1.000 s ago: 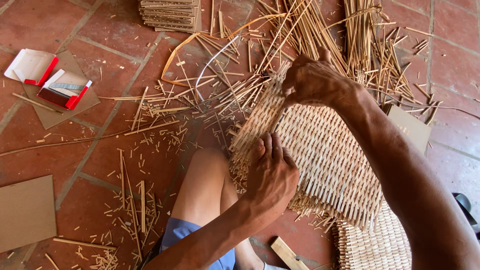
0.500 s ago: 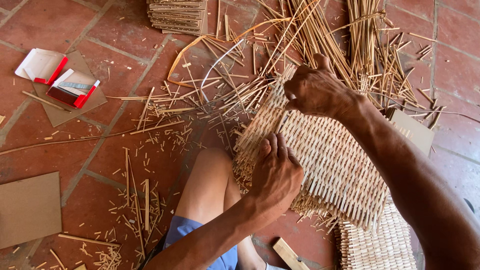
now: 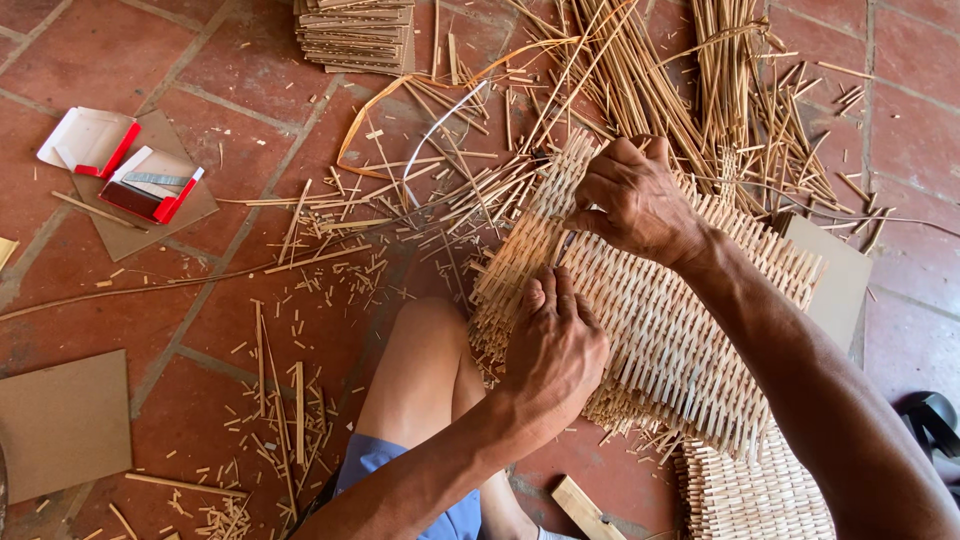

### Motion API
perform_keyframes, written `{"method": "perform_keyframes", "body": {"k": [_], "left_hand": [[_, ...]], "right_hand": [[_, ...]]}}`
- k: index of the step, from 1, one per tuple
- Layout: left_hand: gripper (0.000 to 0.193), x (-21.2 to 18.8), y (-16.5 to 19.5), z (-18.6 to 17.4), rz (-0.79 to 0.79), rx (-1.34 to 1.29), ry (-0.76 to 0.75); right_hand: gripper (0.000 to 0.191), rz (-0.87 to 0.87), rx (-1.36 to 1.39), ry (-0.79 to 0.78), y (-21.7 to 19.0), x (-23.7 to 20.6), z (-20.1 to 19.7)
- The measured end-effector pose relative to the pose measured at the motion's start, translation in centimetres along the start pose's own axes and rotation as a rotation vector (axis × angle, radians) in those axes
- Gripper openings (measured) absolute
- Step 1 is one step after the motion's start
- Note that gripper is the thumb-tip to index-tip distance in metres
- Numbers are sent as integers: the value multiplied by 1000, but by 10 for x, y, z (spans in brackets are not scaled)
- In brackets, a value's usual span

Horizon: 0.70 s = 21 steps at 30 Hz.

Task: The person applies adhesive to cardboard pieces using a paint roller, then places woven bamboo mats onto the adhesive. They press the mats down with a wooden block and stack the finished units.

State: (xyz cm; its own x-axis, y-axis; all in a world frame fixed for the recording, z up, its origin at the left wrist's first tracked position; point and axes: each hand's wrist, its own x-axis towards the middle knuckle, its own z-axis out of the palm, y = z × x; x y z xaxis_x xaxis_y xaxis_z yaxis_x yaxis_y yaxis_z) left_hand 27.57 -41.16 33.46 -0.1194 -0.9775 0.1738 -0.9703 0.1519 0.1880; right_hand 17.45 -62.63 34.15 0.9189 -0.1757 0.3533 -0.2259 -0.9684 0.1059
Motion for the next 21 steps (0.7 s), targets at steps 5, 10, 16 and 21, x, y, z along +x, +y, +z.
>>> {"method": "perform_keyframes", "body": {"k": [5,10,16,21], "left_hand": [[51,0,1,9,-15,-8,27],[49,2,0,12,-19,3,37],[47,0,0,7,10,37,9],[48,-4,-1,5,25,45,66]], "right_hand": [[38,84,80,-13,-4,-8,4],[31,96,190,-61,-4,-3,-5],[24,254,208,-455,4,27,-26],[16,472,195,-593,23,35,-55]]}}
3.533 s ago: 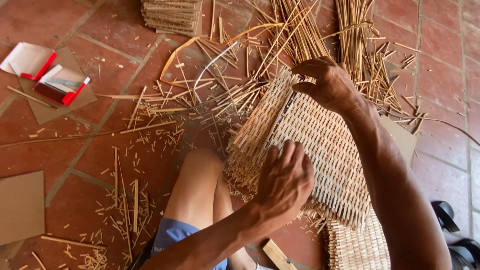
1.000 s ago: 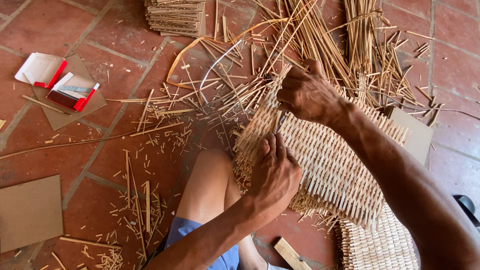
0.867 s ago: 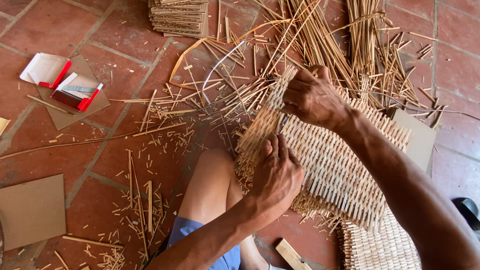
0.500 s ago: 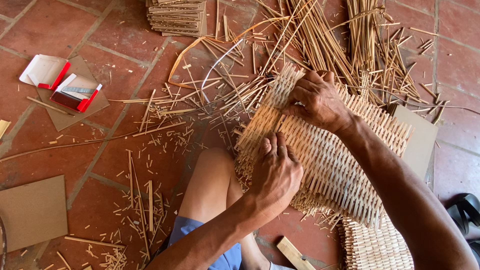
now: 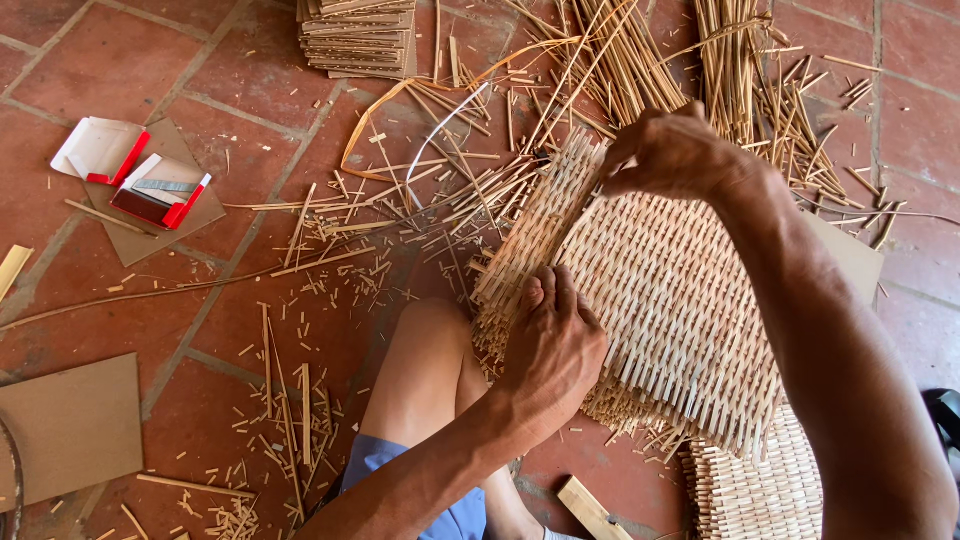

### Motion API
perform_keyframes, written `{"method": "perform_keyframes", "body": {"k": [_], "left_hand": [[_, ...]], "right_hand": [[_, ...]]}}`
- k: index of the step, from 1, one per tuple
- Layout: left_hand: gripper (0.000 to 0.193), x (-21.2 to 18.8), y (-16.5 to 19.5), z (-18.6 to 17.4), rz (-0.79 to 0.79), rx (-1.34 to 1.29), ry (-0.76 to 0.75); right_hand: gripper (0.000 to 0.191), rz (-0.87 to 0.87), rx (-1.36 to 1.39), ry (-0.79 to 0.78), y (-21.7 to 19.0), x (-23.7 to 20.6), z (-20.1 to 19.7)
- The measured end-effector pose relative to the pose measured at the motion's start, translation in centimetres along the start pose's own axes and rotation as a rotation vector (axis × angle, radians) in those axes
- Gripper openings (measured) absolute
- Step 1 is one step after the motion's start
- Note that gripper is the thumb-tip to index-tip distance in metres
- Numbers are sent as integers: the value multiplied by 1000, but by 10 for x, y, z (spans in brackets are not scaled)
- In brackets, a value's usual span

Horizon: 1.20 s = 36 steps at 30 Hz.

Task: The person applies adhesive to cardboard pieces using a paint roller, then places woven bamboo mats onto the adhesive. They press the mats down with a wooden block and stack the finished units.

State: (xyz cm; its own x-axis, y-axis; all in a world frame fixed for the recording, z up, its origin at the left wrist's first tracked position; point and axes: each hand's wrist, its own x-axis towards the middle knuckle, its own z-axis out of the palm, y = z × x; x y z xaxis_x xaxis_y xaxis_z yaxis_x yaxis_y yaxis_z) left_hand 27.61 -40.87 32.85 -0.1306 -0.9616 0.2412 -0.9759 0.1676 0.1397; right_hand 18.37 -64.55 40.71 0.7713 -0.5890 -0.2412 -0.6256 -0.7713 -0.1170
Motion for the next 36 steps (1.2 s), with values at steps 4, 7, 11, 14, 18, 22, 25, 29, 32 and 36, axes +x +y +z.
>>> {"method": "perform_keyframes", "body": {"k": [4,7,11,14,18,22,25,29,32,36], "left_hand": [[43,1,0,0,-9,-61,-57],[38,5,-3,0,-36,-160,-91],[33,8,-11,1,-87,-339,-94],[46,8,-16,2,-9,-393,41],[49,9,-13,4,-65,-477,6],[46,10,-11,7,-48,-457,41],[44,10,-12,9,-40,-463,53],[52,9,-13,9,-34,-475,20],[59,8,-13,6,-5,-396,69],[61,9,-13,3,-2,-391,77]], "right_hand": [[16,79,-8,-25,11,3,0],[15,34,-20,24,18,7,12],[13,-18,33,108,25,5,26],[12,-85,40,180,28,1,30],[12,-75,40,189,29,-3,31],[17,-128,-50,246,28,2,36],[18,-176,-127,327,26,10,42],[16,-164,-130,285,25,17,49],[15,-244,-86,389,30,15,50],[15,-279,29,454,38,6,53]]}}
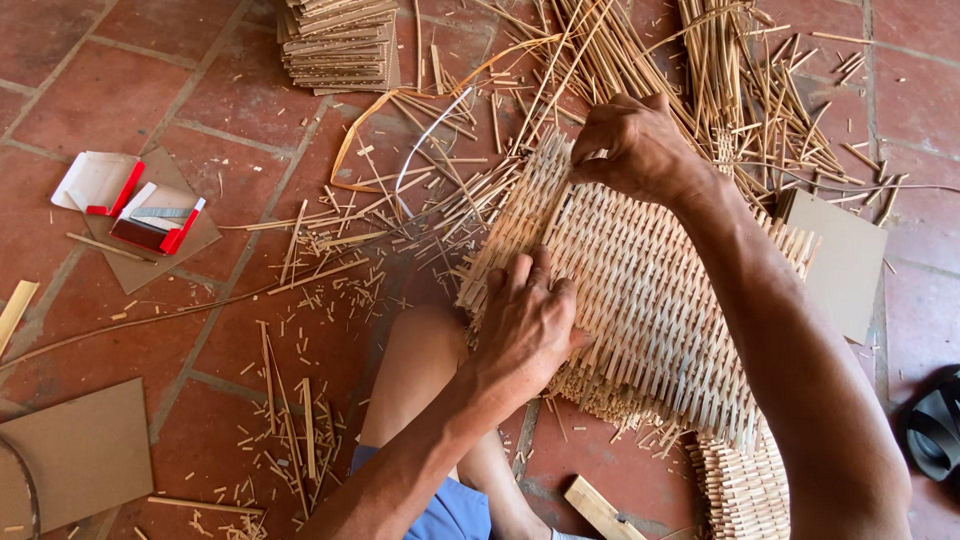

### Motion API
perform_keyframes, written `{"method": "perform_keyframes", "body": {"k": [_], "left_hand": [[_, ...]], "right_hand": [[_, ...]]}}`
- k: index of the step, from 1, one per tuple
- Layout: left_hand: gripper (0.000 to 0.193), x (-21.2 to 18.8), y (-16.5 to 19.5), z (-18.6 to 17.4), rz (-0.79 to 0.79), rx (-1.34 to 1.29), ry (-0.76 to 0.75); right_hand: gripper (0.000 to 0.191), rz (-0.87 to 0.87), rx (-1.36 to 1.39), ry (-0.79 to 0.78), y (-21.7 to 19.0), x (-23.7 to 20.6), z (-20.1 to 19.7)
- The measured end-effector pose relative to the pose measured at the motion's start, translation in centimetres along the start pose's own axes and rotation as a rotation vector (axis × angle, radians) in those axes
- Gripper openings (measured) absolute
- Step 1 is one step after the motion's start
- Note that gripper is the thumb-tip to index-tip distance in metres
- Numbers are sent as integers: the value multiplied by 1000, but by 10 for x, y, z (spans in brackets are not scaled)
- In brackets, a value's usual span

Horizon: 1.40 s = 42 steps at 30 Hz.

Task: The person applies adhesive to cardboard pieces using a paint roller, then places woven bamboo mats onto the adhesive. They press the mats down with a wooden block and stack the finished units.

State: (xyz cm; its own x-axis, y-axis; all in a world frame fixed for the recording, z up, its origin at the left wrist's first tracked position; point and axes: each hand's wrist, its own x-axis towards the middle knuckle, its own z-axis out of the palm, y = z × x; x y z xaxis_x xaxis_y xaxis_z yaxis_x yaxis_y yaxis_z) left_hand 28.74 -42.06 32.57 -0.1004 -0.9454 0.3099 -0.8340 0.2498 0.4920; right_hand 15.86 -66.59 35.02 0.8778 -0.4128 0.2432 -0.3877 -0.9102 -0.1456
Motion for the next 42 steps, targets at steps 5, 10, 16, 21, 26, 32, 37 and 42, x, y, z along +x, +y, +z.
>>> {"method": "perform_keyframes", "body": {"k": [5,10,16,21,26,32,37,42], "left_hand": [[55,-1,-2,2,-10,15,-50],[58,-5,-4,7,48,4,38],[55,-2,-2,4,17,29,-31],[43,2,-3,-1,34,95,-54],[39,3,-1,0,9,136,-86],[41,2,-1,-1,16,130,-89],[38,2,-4,3,1,98,-118],[19,1,-8,11,25,142,-59]], "right_hand": [[15,0,5,28,0,-8,6],[14,9,-43,11,1,-7,9],[15,50,-78,-47,-3,0,13],[16,20,-74,-47,-9,3,3],[13,211,-26,-248,-22,7,-14],[12,356,107,-305,-22,15,-25],[13,342,162,-285,-5,15,-19],[13,171,89,-219,9,17,-6]]}}
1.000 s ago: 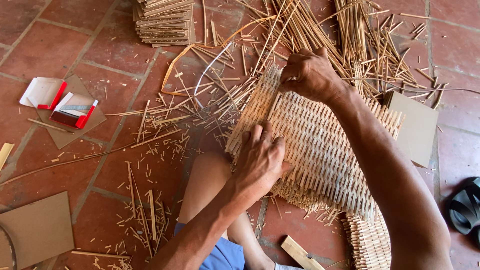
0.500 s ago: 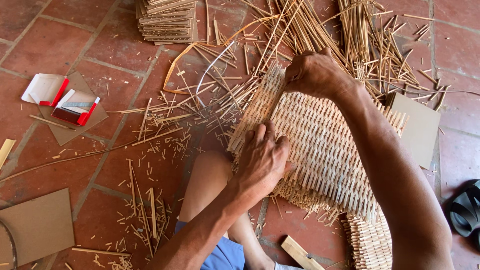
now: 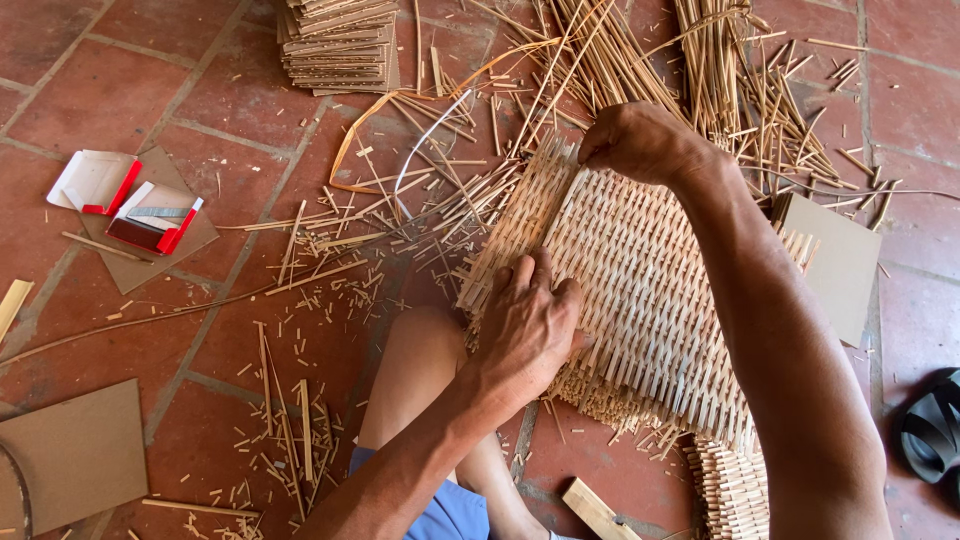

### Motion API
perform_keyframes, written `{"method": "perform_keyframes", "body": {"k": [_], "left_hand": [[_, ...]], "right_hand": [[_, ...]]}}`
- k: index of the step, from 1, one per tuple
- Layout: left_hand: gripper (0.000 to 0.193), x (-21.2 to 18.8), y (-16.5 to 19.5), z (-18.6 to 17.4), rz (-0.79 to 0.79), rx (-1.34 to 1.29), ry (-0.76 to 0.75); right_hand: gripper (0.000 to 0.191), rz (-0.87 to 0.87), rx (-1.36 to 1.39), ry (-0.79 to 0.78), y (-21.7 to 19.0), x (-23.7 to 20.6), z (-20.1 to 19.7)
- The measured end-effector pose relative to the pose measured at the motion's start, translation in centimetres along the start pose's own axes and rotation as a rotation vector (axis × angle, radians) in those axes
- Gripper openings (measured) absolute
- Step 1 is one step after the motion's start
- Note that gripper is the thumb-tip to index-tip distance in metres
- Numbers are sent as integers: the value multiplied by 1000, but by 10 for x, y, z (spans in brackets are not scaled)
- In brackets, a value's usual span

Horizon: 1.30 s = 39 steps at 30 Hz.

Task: The person applies adhesive to cardboard pieces using a paint roller, then places woven bamboo mats onto the adhesive. They press the mats down with a wooden block and stack the finished units.

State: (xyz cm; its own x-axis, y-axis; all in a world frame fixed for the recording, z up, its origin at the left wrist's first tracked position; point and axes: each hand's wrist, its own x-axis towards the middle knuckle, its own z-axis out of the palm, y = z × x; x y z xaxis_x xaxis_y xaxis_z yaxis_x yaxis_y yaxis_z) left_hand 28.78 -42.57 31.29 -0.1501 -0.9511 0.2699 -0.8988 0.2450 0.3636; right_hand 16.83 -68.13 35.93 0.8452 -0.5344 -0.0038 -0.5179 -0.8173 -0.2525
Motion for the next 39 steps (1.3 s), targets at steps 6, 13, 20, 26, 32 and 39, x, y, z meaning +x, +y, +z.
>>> {"method": "perform_keyframes", "body": {"k": [6,13,20,26,32,39], "left_hand": [[16,0,0,1,-18,-26,-28],[19,1,4,-5,-32,-43,-53],[25,2,5,-11,-17,-32,-56],[37,2,7,-15,-42,-85,-126],[27,3,6,-14,-25,68,-117],[49,4,6,-10,-42,-15,-100]], "right_hand": [[27,-25,-44,41,-1,3,16],[20,96,-133,-106,-6,8,10],[21,1,-76,-47,-6,11,13],[22,-23,-33,-34,-3,7,16],[25,6,-49,-75,-7,12,13],[18,136,-79,-157,-19,10,0]]}}
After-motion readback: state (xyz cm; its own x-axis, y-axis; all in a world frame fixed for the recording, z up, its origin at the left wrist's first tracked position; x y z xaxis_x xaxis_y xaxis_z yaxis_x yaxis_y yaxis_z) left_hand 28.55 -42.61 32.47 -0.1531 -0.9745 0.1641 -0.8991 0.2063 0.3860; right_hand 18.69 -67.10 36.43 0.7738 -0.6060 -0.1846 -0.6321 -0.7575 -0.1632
